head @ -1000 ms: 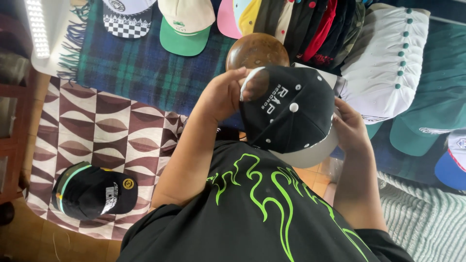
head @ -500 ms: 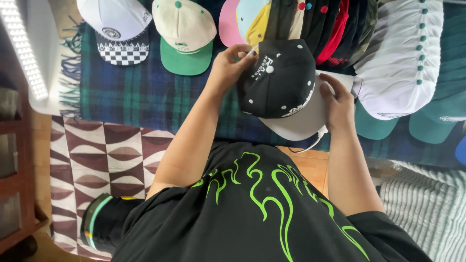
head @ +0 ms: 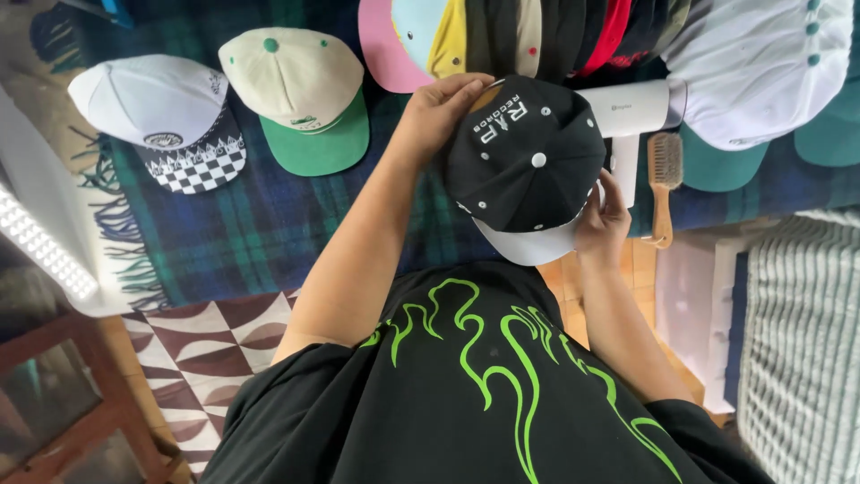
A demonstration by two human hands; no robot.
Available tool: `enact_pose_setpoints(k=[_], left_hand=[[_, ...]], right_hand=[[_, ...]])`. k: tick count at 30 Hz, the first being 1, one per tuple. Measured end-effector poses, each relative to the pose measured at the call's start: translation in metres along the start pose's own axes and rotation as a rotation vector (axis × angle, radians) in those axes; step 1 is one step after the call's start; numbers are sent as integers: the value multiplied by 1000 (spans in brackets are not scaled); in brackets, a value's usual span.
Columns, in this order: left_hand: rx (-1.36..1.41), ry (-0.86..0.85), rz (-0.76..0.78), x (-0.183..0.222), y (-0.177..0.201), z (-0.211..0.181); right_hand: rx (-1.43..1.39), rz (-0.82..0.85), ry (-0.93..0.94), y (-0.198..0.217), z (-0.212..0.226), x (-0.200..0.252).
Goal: Cleaning and steaming various baseball caps using a handheld steamer and a brush to restore their shape.
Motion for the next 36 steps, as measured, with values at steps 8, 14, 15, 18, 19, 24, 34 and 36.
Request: enact_pose_setpoints(k=[8, 14, 15, 18, 19, 24, 34, 36], left_hand=[[-280, 207, 154, -33, 5, -24], [-559, 217, 130, -41, 0, -30], [-591, 216, 127, -45, -1, -29], [-496, 324, 30, -23, -4, -47], [-489, 328, 28, -21, -1, -32], [14, 84, -314, 23, 19, 10], [49, -360, -318, 100, -3, 12], [-23, -280, -336, 106, -27, -3]], right_hand=[[-53, -26, -161, -7, -45, 18], [33, -70, -197, -14, -38, 33], [43, -84, -196, -17, -32, 34], [160, -31, -255, -17, 27, 49], [167, -27, -253, -14, 35, 51], [423, 129, -175, 16, 9, 55], [-140, 327, 256, -40, 126, -38], [-20, 517, 318, -60, 149, -46]])
Point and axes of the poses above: each hand's wrist, its own x-axis away from the middle knuckle, its own y-axis out of the back of the hand, z = x × y, the point moved 1 cm from there along -x, towards the middle knuckle, and after that the axes turned 12 degrees about -z, right-handed, at the moved point
